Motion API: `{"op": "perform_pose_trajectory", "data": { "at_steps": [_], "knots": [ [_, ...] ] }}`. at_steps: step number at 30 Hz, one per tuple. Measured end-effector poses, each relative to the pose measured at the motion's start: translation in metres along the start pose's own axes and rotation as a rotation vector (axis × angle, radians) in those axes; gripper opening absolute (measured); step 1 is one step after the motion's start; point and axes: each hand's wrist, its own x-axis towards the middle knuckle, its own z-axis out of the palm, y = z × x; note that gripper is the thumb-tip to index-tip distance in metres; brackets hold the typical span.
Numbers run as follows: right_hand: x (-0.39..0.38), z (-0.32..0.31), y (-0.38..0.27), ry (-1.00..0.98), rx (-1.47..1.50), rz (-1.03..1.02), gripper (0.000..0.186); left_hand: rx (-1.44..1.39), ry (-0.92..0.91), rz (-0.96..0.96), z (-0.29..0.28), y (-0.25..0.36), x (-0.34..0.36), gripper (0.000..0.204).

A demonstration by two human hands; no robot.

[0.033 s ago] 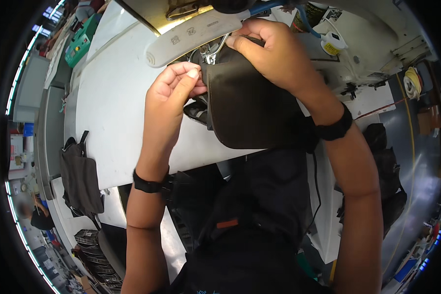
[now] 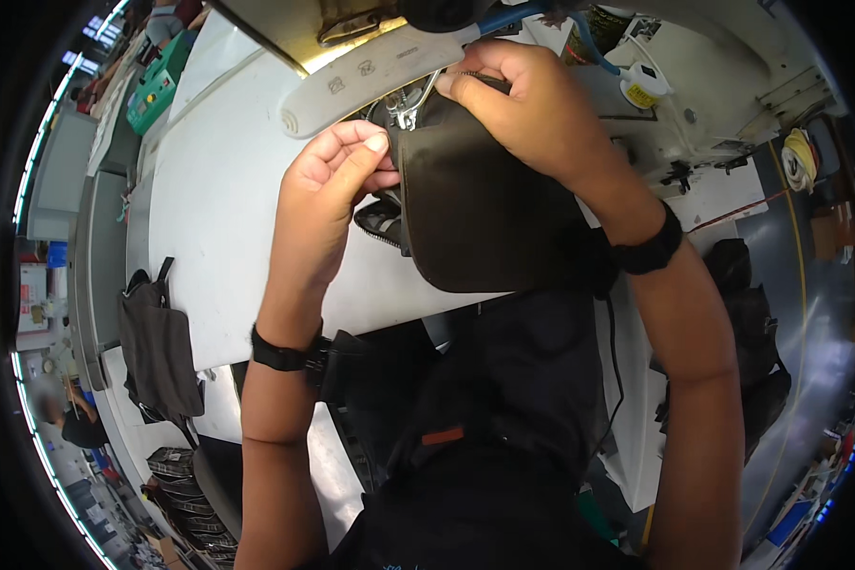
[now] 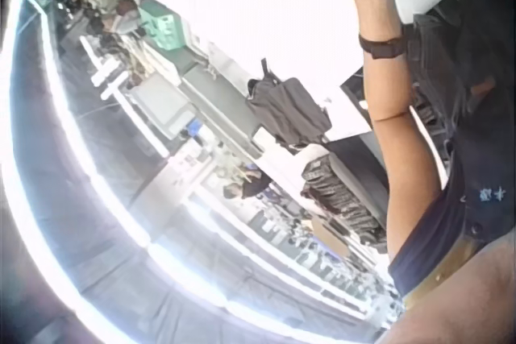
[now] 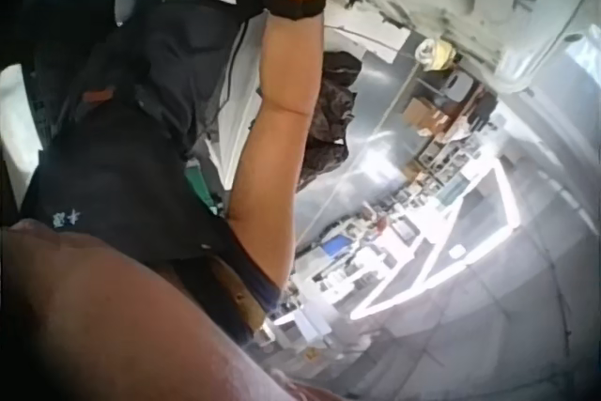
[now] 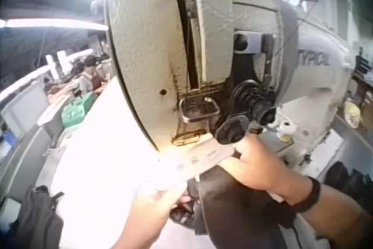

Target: Using an industrial sewing machine to assemble components of a fabric bag.

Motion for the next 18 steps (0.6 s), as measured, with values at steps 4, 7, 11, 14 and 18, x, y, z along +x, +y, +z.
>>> {"op": "perform_pose_trajectory", "data": {
  "at_steps": [4, 7, 11, 14, 18],
  "knots": [
    [-0.002, 0.002, 0.000, 0.022, -0.030, 0.034, 0.030, -0.081, -0.152, -0.301, -0.016, 0.016, 0.019, 0.021],
    [-0.002, 0.003, 0.001, 0.091, -0.058, -0.055, 0.023, -0.090, -0.169, -0.350, -0.019, 0.021, 0.025, 0.025],
    [-0.001, 0.006, 0.004, 0.066, 0.009, -0.062, 0.018, -0.123, -0.194, -0.420, -0.015, 0.024, 0.031, 0.028],
    [-0.002, 0.004, 0.003, 0.093, -0.032, -0.113, 0.020, -0.079, -0.185, -0.402, -0.009, 0.027, 0.031, 0.027],
    [-0.003, 0.004, -0.002, 0.098, -0.062, -0.055, 0.022, 0.005, -0.170, -0.394, -0.007, 0.030, 0.029, 0.026]
  ]
}}
